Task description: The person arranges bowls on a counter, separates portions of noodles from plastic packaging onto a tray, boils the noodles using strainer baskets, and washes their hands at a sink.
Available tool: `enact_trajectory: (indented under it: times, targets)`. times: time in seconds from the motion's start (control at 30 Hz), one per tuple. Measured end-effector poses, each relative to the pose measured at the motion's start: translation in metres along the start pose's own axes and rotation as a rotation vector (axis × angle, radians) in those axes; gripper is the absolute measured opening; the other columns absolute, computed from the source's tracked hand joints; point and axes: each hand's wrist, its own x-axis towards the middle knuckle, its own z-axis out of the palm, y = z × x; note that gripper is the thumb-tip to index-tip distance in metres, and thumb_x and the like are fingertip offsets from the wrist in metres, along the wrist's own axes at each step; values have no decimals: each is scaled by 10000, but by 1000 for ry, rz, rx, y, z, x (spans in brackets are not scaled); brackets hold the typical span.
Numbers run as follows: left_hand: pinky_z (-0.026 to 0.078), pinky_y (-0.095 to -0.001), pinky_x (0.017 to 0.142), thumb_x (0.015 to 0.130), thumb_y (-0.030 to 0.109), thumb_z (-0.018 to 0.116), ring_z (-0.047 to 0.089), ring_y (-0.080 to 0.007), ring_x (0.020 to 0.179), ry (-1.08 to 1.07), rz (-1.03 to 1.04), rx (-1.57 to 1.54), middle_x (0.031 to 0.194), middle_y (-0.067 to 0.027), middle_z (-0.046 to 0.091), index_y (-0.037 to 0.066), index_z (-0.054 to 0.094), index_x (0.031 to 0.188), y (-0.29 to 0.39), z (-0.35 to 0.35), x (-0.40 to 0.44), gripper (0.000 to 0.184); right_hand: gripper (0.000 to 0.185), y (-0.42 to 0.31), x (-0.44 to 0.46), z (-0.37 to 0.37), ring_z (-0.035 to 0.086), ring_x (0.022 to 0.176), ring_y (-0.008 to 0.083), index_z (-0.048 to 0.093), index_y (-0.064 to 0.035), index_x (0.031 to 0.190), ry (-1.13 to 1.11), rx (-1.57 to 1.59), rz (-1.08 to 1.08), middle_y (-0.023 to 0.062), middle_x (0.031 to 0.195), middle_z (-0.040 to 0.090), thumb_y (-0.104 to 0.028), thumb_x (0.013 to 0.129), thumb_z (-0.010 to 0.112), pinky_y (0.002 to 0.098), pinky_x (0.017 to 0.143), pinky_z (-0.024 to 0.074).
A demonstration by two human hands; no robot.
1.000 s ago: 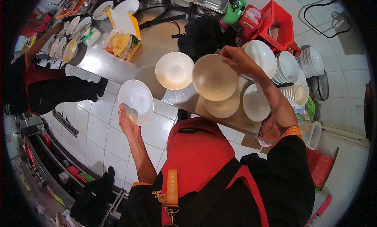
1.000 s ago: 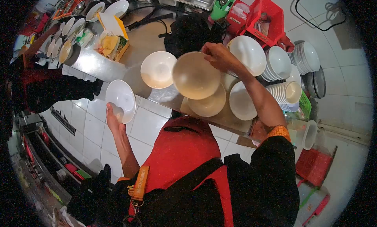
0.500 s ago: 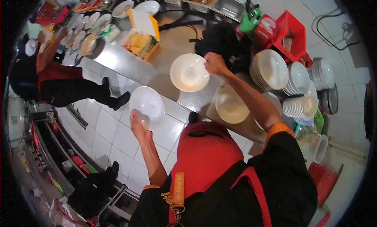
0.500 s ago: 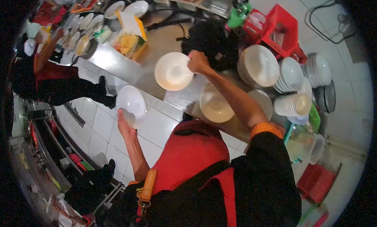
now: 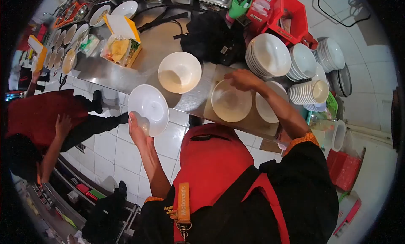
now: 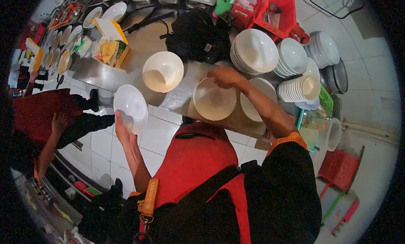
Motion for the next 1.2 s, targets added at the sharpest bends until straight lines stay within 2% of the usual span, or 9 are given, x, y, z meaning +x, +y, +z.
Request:
enact_trajectory:
  times: [0.33,0.4,0.63,0.73,0.87,0.93,1.07,1.13,1.2]
  targets:
    - [455,-389,877,878,294,577,522,-254,1055,14,11,-24,1195,-125,510,2,410,1275,-2,0,-5,520,253,-3,-12,-5,596,837,334,638,-82,984,89,164,45,144,901,621,-199,760,631,409,738,481]
    - [468,-381,856,875,295,583,542,-253,1024,48,-20,-16,1175,-126,527,-3,410,1272,-3,-5,-8,526,267,-23,-6,-11,616,788,335,643,-79,971,454,175,-133,141,920,631,-247,763,651,417,714,493]
    - [479,-367,843,868,302,592,554,-241,1008,94,-28,-36,1139,-122,553,0,446,1243,-15,-23,-13,503,440,-88,94,-2,615,796,354,533,18,1028,513,222,289,190,894,625,-326,782,651,457,706,486]
    - [483,-356,834,870,295,590,562,-239,992,125,-45,-37,1139,-124,553,1,448,1241,-14,-23,-22,494,433,-90,97,4,605,788,381,509,-8,1051,766,163,137,199,870,623,-327,789,638,469,694,482]
    - [492,-341,807,883,255,576,570,-221,975,88,-101,-55,1117,-121,568,1,480,1208,-17,2,-35,423,503,-88,62,-30,611,626,269,444,-57,1210,469,370,40,160,869,607,-364,838,587,372,588,503]
    - [499,-333,778,897,213,555,580,-198,948,-92,-63,-34,1070,-110,588,0,522,1152,-24,24,-43,334,477,-105,21,-58,603,590,207,443,-65,1224,-269,905,117,124,854,599,-406,895,492,319,533,500]
    - [452,-243,746,918,191,523,543,-103,846,-292,-84,90,967,-40,594,-10,563,1078,-38,89,-70,260,461,-105,-34,-45,620,636,196,462,-34,1214,-253,927,92,103,849,602,-387,918,436,293,522,491]
    - [441,-255,788,928,211,501,537,-114,892,-424,-92,144,1008,-41,587,-7,550,1109,-54,98,-64,288,472,-74,-46,-16,629,746,238,441,-1,1217,423,532,-102,122,883,606,-324,879,504,328,588,491]
    - [381,-287,910,958,280,417,496,-136,1023,-633,29,350,1117,-46,553,11,537,1159,-54,118,-74,357,469,-61,-80,-13,609,833,249,429,21,1214,323,638,134,153,903,606,-234,840,550,352,701,480]
